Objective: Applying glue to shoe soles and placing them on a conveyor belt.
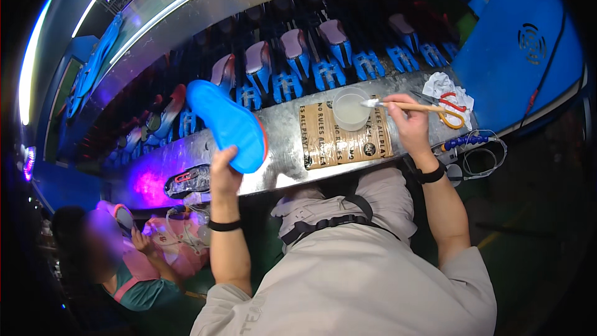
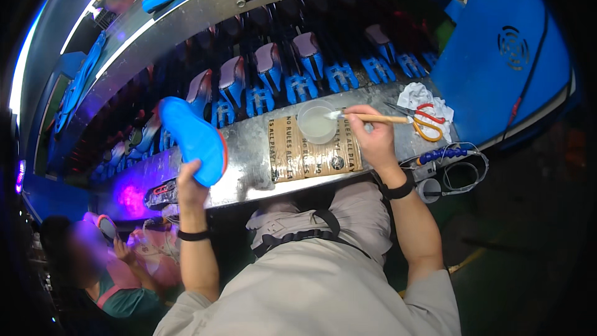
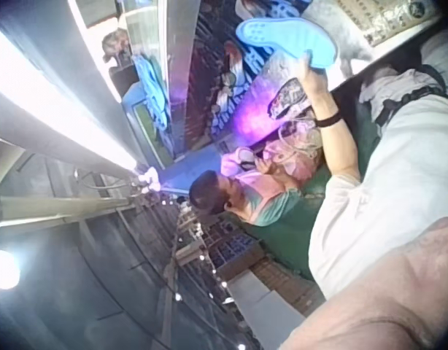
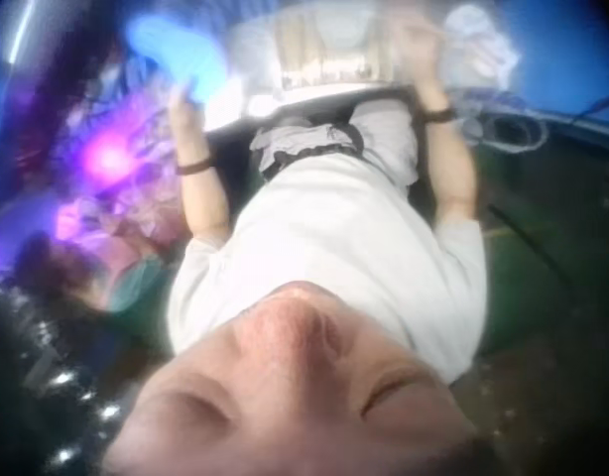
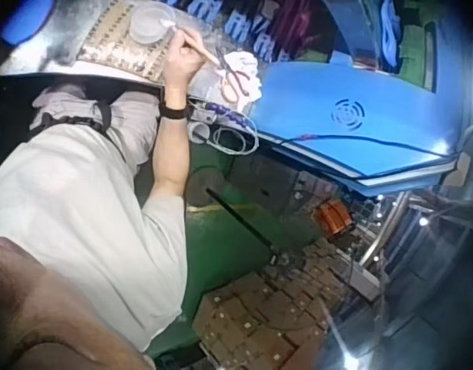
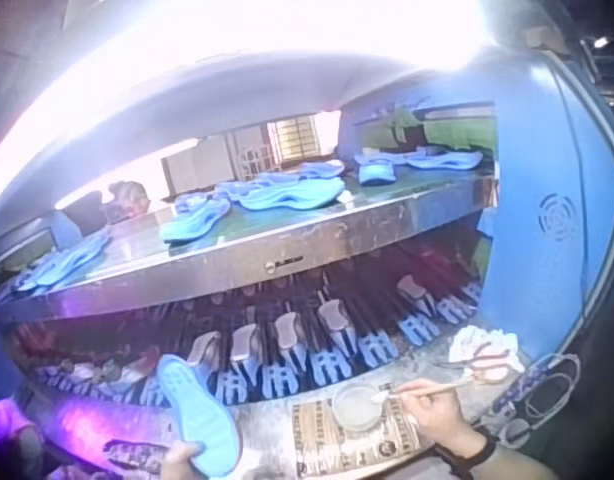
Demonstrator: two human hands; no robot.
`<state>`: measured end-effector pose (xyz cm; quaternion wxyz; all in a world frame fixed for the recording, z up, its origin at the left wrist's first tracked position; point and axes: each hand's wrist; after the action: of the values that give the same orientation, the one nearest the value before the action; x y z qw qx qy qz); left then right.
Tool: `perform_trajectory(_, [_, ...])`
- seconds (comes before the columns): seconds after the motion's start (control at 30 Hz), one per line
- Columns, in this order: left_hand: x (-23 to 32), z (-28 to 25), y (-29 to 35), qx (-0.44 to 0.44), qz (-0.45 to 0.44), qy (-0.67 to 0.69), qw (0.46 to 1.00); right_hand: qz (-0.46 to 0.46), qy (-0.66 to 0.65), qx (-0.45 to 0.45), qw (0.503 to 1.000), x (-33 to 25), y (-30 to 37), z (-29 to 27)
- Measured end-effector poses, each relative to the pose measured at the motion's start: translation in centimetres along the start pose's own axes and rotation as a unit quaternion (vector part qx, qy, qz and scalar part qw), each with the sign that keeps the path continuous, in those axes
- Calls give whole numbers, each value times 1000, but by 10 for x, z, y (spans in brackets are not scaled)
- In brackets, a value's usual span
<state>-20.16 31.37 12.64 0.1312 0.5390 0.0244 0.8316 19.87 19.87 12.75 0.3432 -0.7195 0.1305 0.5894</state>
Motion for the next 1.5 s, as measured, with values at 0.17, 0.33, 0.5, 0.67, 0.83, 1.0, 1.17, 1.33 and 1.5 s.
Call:
perform_trajectory(0.17, [-68, 7, 59, -76, -217, 260, 938, -11, 157, -98, 983, -13, -11, 26])
perform_trajectory(0.33, [-67, 9, 80, -67, -216, 345, 911, -20, 155, -91, 984, -27, -9, 35])
perform_trajectory(0.5, [-53, 19, 76, -104, -121, 208, 965, -72, 155, -83, 982, -28, -8, 35])
perform_trajectory(0.67, [-46, 28, 82, -119, -102, 141, 978, -51, 181, -110, 976, -24, 0, 32])
perform_trajectory(0.83, [-40, 40, 91, -128, -106, 87, 982, -58, 39, -167, 984, -63, 21, 51])
perform_trajectory(1.0, [-33, 59, 101, -127, -100, 69, 985, -107, -18, -234, 966, -75, 34, 76])
perform_trajectory(1.17, [-23, 74, 110, -131, -116, 52, 983, -114, -22, -230, 966, -80, 32, 92])
perform_trajectory(1.33, [-28, 64, 108, -177, -115, 74, 975, -195, 3, -210, 958, -74, 37, 92])
perform_trajectory(1.5, [-25, 62, 108, -162, -113, 74, 977, -162, 14, -243, 956, -82, 51, 83])
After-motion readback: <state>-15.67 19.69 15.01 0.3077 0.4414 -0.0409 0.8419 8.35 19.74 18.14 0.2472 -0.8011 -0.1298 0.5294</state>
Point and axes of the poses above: each hand's wrist, its own y-axis away from the middle knuckle, its own z-axis out of the palm, x = y × z, and after that the axes turned 8 degrees about x, right-handed
